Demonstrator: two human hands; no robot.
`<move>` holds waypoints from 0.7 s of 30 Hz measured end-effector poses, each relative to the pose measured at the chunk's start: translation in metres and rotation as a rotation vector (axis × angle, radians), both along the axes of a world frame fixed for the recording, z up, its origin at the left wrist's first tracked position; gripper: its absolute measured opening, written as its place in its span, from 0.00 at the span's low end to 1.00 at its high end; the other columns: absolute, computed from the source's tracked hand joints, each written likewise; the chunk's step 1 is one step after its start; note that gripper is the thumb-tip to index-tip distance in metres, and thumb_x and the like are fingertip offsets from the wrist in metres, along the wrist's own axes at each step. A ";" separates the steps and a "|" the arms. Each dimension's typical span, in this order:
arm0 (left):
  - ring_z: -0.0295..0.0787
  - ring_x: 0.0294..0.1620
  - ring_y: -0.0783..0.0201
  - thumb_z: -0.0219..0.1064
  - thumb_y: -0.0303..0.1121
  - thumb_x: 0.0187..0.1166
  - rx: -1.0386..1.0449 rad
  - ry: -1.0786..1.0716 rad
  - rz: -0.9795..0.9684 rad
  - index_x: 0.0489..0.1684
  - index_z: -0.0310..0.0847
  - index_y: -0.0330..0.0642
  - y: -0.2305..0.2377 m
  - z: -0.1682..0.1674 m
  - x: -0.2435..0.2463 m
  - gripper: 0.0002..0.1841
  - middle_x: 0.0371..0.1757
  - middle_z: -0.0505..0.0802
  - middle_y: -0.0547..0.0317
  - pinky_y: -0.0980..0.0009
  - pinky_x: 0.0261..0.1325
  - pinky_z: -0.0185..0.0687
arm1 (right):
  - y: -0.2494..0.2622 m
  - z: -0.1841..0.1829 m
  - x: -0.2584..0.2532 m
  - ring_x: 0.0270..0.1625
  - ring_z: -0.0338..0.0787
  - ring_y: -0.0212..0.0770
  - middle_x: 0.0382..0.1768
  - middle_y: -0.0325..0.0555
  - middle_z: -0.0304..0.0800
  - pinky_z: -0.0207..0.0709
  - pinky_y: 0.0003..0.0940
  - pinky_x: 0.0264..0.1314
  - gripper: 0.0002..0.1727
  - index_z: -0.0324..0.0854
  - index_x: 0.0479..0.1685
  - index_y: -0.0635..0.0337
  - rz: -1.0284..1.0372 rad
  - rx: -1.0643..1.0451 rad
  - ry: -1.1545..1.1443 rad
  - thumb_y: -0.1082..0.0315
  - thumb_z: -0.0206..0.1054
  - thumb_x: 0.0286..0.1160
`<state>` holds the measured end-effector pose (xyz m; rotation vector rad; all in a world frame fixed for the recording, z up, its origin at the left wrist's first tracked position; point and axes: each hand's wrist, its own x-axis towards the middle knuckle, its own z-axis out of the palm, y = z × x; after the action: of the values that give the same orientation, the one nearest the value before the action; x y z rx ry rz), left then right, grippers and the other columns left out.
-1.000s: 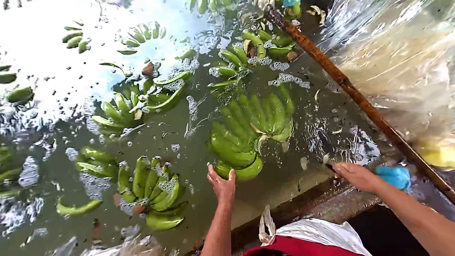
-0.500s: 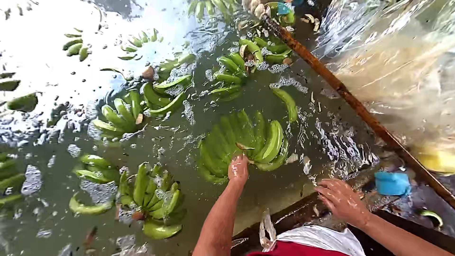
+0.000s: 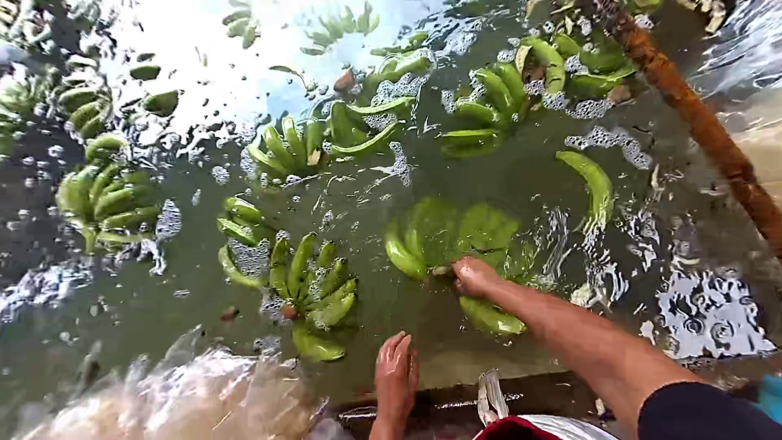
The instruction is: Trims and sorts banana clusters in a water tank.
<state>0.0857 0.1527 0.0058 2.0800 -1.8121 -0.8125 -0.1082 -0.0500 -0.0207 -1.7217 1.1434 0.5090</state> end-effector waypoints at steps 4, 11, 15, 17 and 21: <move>0.80 0.74 0.27 0.65 0.31 0.82 0.431 0.030 0.130 0.64 0.84 0.23 0.043 -0.010 -0.009 0.20 0.67 0.86 0.24 0.37 0.80 0.67 | -0.016 -0.013 0.004 0.86 0.67 0.66 0.82 0.71 0.69 0.57 0.61 0.87 0.31 0.65 0.82 0.74 -0.130 0.063 0.062 0.68 0.64 0.83; 0.86 0.69 0.33 0.58 0.36 0.86 0.291 -0.146 0.180 0.58 0.88 0.26 0.062 -0.020 -0.025 0.20 0.61 0.92 0.31 0.41 0.77 0.74 | -0.026 0.019 -0.042 0.78 0.77 0.65 0.73 0.71 0.78 0.65 0.62 0.81 0.27 0.73 0.77 0.72 -0.258 0.044 0.001 0.68 0.68 0.81; 0.80 0.78 0.39 0.55 0.35 0.88 0.435 -0.120 0.181 0.68 0.83 0.28 0.057 -0.006 -0.024 0.21 0.70 0.87 0.33 0.46 0.83 0.67 | 0.017 0.092 -0.082 0.67 0.85 0.52 0.63 0.65 0.86 0.74 0.50 0.75 0.23 0.77 0.70 0.72 -0.439 -0.049 -0.270 0.69 0.70 0.79; 0.77 0.81 0.40 0.54 0.36 0.89 0.439 -0.115 0.168 0.71 0.81 0.29 0.058 -0.002 -0.023 0.22 0.73 0.86 0.34 0.47 0.86 0.64 | 0.050 0.136 -0.102 0.61 0.88 0.48 0.57 0.63 0.88 0.77 0.47 0.70 0.20 0.80 0.63 0.74 -0.497 -0.146 -0.349 0.69 0.69 0.78; 0.77 0.81 0.43 0.52 0.37 0.91 0.355 -0.104 0.151 0.71 0.82 0.32 0.066 -0.006 -0.023 0.22 0.74 0.86 0.38 0.48 0.86 0.65 | 0.138 0.223 -0.145 0.51 0.87 0.43 0.47 0.58 0.89 0.78 0.44 0.61 0.16 0.83 0.53 0.73 -0.629 -0.413 -0.326 0.66 0.70 0.78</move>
<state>0.0632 0.2187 0.0002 2.4857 -1.6281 -1.0663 -0.2527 0.0877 0.2026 -1.5774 1.5198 -0.4040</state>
